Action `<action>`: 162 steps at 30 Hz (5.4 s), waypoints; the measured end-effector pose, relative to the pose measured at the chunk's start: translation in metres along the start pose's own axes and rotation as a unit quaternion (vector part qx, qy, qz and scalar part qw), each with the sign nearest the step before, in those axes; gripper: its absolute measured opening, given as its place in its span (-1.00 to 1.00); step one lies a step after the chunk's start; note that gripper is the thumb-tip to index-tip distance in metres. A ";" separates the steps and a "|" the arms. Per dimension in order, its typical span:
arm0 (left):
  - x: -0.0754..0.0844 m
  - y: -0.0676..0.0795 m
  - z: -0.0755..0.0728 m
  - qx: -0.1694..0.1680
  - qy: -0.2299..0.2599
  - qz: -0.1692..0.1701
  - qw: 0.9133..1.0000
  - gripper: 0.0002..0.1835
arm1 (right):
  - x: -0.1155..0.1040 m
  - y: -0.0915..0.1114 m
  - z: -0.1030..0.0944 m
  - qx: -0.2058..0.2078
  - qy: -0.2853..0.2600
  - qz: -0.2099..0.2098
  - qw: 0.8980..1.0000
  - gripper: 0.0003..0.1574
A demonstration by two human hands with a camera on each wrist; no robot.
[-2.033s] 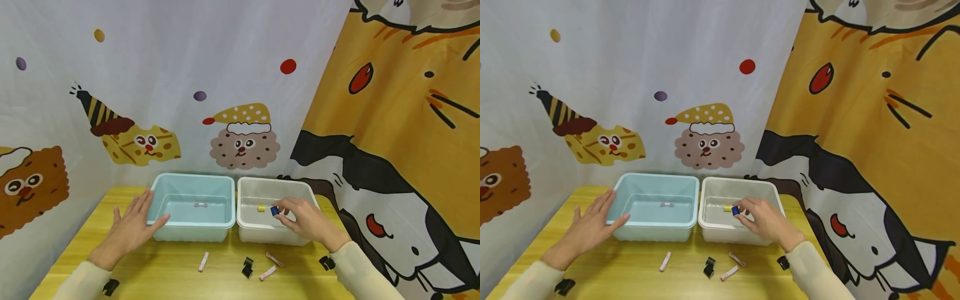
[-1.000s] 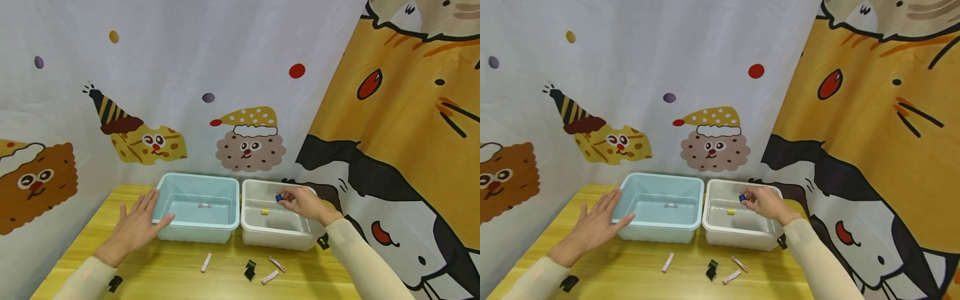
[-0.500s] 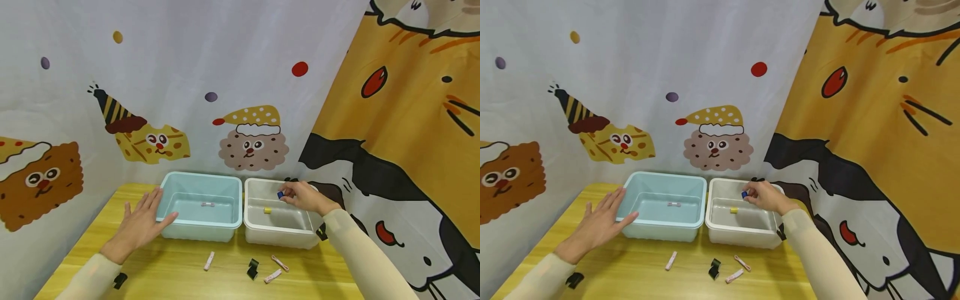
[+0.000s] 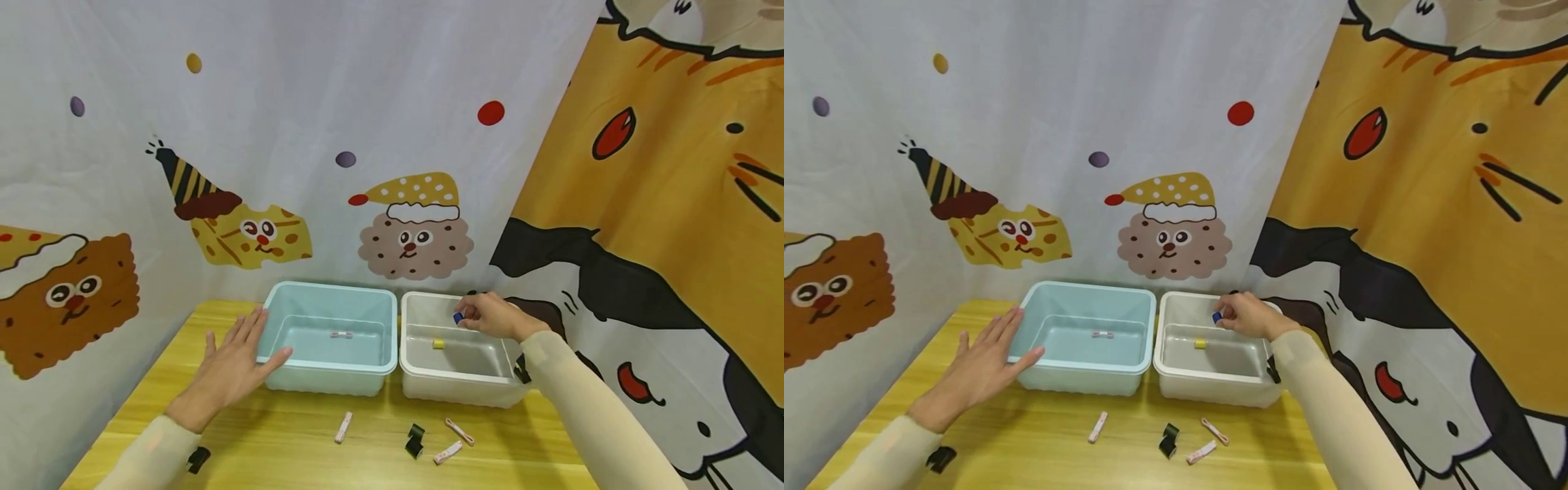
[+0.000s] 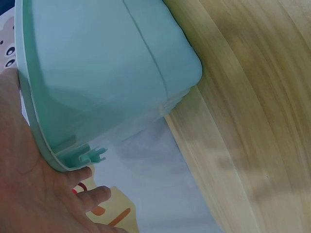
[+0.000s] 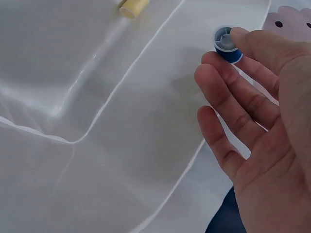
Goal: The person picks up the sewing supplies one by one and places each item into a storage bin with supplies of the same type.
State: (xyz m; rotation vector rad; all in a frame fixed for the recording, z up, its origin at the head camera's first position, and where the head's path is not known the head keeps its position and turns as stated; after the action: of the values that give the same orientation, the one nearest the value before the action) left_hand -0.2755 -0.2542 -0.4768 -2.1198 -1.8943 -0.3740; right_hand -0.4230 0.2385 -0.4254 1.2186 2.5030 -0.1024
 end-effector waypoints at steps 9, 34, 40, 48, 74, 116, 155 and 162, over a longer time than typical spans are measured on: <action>0.000 0.000 0.001 0.003 -0.004 -0.001 1.000 0.25 | 0.005 -0.012 0.009 -0.029 0.001 -0.008 1.000 -0.67; 0.000 0.000 0.002 -0.002 -0.010 -0.010 1.000 0.25 | 0.024 -0.018 0.021 -0.070 -0.014 -0.003 0.997 -0.61; 0.000 -0.001 0.002 -0.002 -0.007 -0.010 1.000 0.25 | 0.020 -0.018 0.024 -0.063 0.014 -0.049 0.997 -0.68; 0.000 -0.002 0.002 -0.003 -0.008 -0.009 1.000 0.25 | 0.027 -0.025 0.035 -0.076 0.036 -0.032 0.996 -0.71; 0.004 -0.002 0.002 0.004 -0.001 -0.004 1.000 0.24 | 0.032 -0.023 0.058 -0.116 0.020 0.029 0.993 -0.65; 0.000 -0.001 0.001 0.000 0.002 -0.001 1.000 0.23 | 0.000 -0.002 -0.014 0.007 -0.018 -0.001 1.000 -0.64; 0.002 0.000 0.000 0.000 0.005 0.003 1.000 0.23 | -0.111 0.092 0.004 0.168 0.033 -0.161 0.972 -0.57; -0.001 -0.002 0.003 -0.002 0.008 0.002 1.000 0.25 | -0.119 0.112 0.018 0.195 0.024 -0.186 0.963 -0.47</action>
State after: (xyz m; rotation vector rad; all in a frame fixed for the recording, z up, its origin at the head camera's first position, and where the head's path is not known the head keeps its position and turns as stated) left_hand -0.2773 -0.2537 -0.4794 -2.1164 -1.8824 -0.3940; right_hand -0.2638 0.2159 -0.3913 0.8643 2.8144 -0.6976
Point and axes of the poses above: each hand's wrist, its own y-axis away from the middle knuckle, its own z-axis out of the palm, x = y × z, the point moved 7 cm from there along -y, towards the middle knuckle, and after that the axes turned 4 degrees about -x, right-handed, at the moved point
